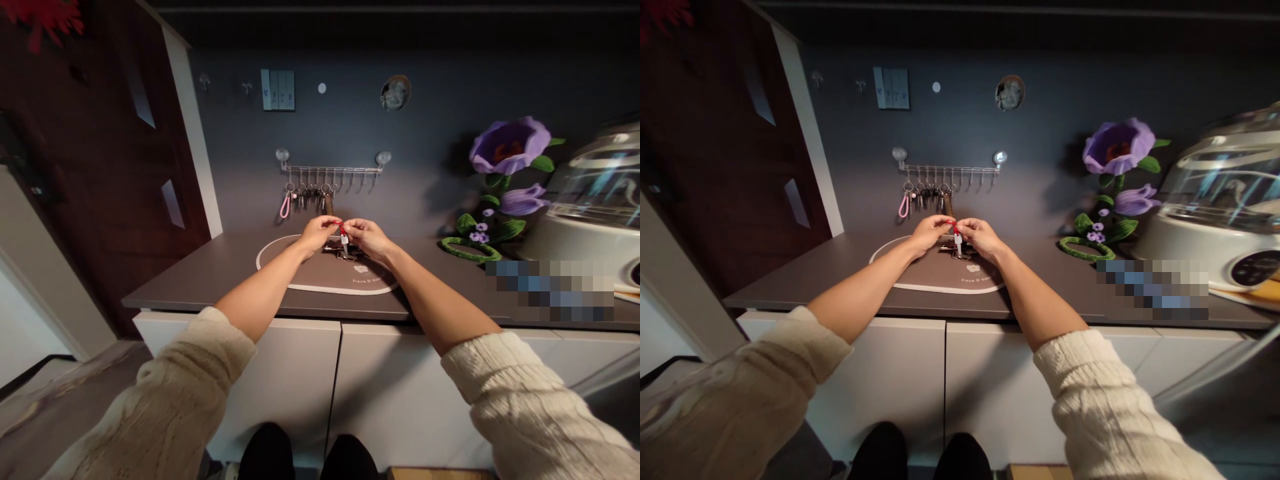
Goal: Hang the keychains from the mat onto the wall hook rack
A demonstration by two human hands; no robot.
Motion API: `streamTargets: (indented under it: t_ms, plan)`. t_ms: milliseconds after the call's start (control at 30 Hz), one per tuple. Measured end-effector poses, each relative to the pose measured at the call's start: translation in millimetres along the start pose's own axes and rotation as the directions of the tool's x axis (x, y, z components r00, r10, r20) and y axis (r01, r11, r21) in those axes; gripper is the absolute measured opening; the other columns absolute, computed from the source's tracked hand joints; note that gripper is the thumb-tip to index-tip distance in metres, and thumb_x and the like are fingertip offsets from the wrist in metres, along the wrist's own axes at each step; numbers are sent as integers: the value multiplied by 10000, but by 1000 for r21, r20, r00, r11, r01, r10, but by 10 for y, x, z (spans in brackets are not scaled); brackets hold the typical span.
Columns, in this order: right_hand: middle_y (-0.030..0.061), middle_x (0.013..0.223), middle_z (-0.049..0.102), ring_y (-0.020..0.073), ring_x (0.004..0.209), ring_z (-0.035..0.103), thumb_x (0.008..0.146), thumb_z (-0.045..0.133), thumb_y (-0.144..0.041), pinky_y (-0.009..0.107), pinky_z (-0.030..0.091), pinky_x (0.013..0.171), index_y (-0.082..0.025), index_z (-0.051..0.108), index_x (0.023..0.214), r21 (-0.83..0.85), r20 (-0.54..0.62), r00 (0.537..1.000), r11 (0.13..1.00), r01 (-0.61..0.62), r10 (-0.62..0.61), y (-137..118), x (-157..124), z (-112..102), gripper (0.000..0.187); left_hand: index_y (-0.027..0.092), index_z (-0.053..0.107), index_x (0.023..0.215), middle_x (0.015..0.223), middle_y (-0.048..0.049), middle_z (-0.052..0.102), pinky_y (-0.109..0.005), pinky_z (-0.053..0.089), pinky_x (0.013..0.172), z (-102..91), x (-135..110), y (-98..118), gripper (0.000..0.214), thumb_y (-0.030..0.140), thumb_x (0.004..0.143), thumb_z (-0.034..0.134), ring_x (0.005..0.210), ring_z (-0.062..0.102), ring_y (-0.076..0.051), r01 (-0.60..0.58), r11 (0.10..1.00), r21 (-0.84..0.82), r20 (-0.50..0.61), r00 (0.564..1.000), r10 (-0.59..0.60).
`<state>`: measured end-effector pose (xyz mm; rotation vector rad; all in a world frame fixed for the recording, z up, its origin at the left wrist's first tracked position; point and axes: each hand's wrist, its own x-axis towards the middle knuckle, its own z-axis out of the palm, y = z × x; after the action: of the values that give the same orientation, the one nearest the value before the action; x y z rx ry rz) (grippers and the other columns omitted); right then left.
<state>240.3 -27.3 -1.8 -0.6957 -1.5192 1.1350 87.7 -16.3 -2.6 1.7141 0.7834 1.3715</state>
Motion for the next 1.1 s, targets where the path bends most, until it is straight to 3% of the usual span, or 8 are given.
streamTargets:
  t_ms: [167, 433, 633, 800, 933, 1100]
  plan:
    - [-47, 532, 500, 45, 484, 414, 617, 718, -295, 188, 338, 505, -140, 592, 696, 1, 16, 1000, 1000, -13, 13, 7, 5, -17, 215, 127, 624, 813, 740, -22, 629, -216, 403, 624, -35, 31, 3, 132, 217, 734, 569, 628, 514, -80, 9, 1000, 3, -37, 999, -9]
    - [-16, 646, 575, 52, 572, 472, 611, 728, -242, 200, 378, 594, -137, 611, 720, 102, -44, 999, 995, -2, 6, 5, -5, 29, 191, 137, 611, 756, 678, -3, 595, -181, 355, 516, -81, 48, 71, 132, 254, 696, 606, 542, 483, -53, 62, 985, -161, -34, 997, -68]
    - [-21, 680, 590, 47, 580, 474, 631, 714, -263, 200, 365, 591, -148, 615, 765, 106, -40, 999, 994, -23, 28, -21, -31, 99, 203, 140, 614, 747, 647, 4, 597, -192, 367, 530, -88, 53, 112, 164, 274, 657, 640, 538, 500, -61, 45, 974, -224, -30, 998, -52]
    - [-6, 801, 623, 73, 720, 539, 648, 701, -302, 204, 381, 653, -176, 622, 818, 96, -43, 999, 995, -5, 9, -14, -2, 141, 226, 139, 630, 747, 666, 3, 626, -234, 417, 633, -90, 60, 142, 173, 258, 622, 650, 610, 542, -89, -8, 976, -217, -60, 998, -6]
    - [15, 873, 637, 103, 794, 548, 676, 671, -359, 227, 388, 687, -189, 629, 862, 110, 9, 999, 993, 32, -33, -2, 23, 178, 256, 131, 643, 717, 673, -4, 642, -264, 431, 709, -90, 33, 201, 154, 235, 604, 655, 643, 557, -101, -55, 984, -171, -82, 996, 42]
    - [22, 826, 648, 110, 764, 548, 686, 663, -383, 242, 390, 713, -174, 637, 816, 160, 75, 997, 987, 23, -35, 1, 7, 219, 248, 130, 660, 704, 628, -5, 637, -274, 435, 688, -96, 10, 252, 160, 243, 590, 667, 606, 545, -103, -70, 989, -133, -84, 995, 59]
